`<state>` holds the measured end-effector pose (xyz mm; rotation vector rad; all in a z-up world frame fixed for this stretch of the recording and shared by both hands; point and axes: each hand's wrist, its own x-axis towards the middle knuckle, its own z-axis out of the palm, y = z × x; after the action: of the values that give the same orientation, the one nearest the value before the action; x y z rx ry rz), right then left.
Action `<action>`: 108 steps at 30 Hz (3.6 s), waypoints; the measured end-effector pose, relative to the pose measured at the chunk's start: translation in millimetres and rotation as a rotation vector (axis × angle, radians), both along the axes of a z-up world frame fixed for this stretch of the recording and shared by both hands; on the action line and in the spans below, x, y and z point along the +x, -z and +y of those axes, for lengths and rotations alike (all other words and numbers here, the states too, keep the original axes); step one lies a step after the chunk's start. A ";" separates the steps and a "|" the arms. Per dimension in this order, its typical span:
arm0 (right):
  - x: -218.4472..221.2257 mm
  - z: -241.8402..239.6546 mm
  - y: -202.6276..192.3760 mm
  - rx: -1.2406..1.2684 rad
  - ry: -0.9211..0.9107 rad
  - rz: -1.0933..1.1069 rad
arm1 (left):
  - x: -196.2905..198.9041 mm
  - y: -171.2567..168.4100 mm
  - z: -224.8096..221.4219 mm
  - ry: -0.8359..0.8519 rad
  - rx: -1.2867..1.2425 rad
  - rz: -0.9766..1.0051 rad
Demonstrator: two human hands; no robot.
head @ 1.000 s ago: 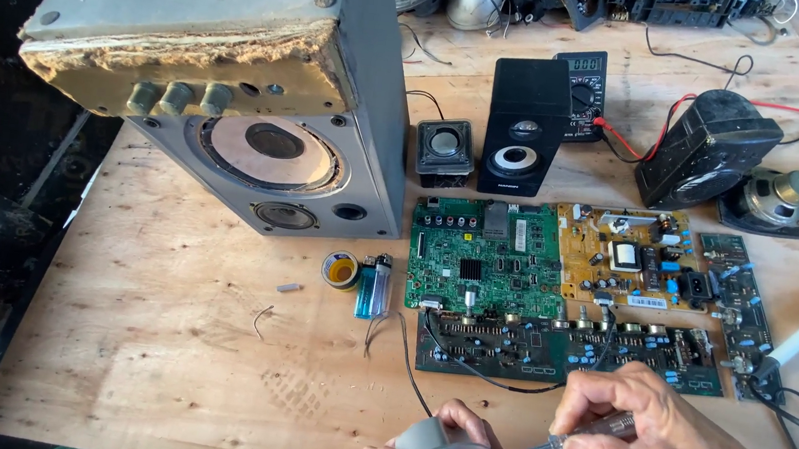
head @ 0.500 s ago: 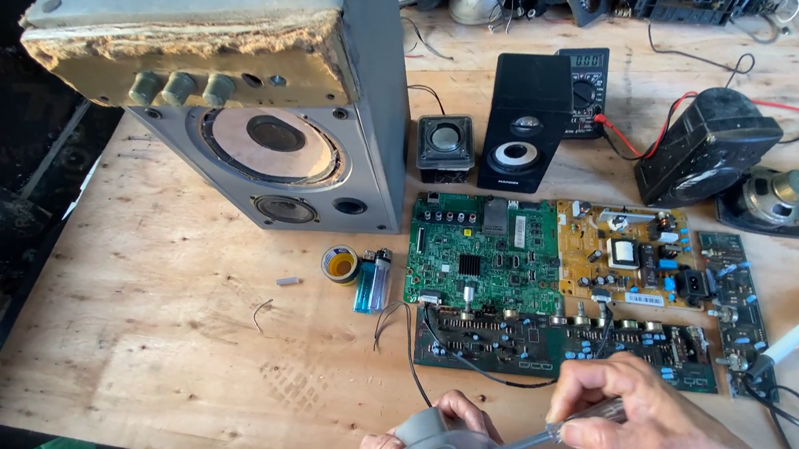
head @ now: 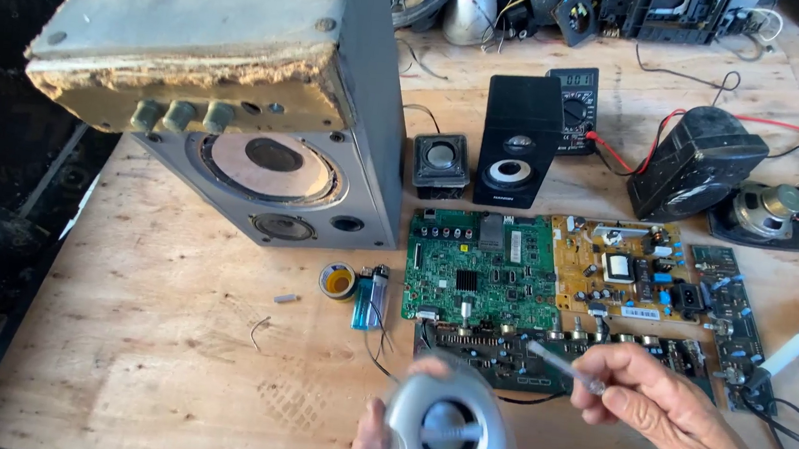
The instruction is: Desoldering components from a circuit board and disassembling a speaker driver using a screwdriver on an electronics repair bench.
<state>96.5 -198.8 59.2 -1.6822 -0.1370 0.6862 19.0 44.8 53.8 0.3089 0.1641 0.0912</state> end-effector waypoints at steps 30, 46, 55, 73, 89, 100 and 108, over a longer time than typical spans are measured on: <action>3.8 73.8 -24.1 -0.131 -0.275 -0.576 | 7.0 -30.8 -26.2 -0.138 -0.111 0.187; 4.1 79.8 -24.3 0.099 -0.221 -0.500 | -2.8 25.7 -3.9 -0.078 -0.017 0.282; 8.9 81.1 -39.7 0.087 -0.289 -0.631 | -1.0 2.3 -4.7 0.023 0.011 0.148; 12.0 68.1 -31.0 0.055 -0.101 -0.748 | -1.0 -10.3 -6.2 0.028 0.083 0.254; 14.1 61.6 -45.6 0.035 -0.278 -0.769 | -1.1 43.8 12.5 0.090 0.147 0.126; 83.2 -102.4 -42.9 -1.119 0.137 -1.002 | 7.3 66.0 50.8 0.334 -0.088 -0.140; 112.1 -152.4 6.3 -1.176 0.187 -0.685 | 12.5 53.7 50.5 0.303 -0.125 -0.219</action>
<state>208.6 -351.2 53.0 -2.9704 -0.0455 -0.0639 31.5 95.3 0.1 0.1944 -0.0953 -0.1849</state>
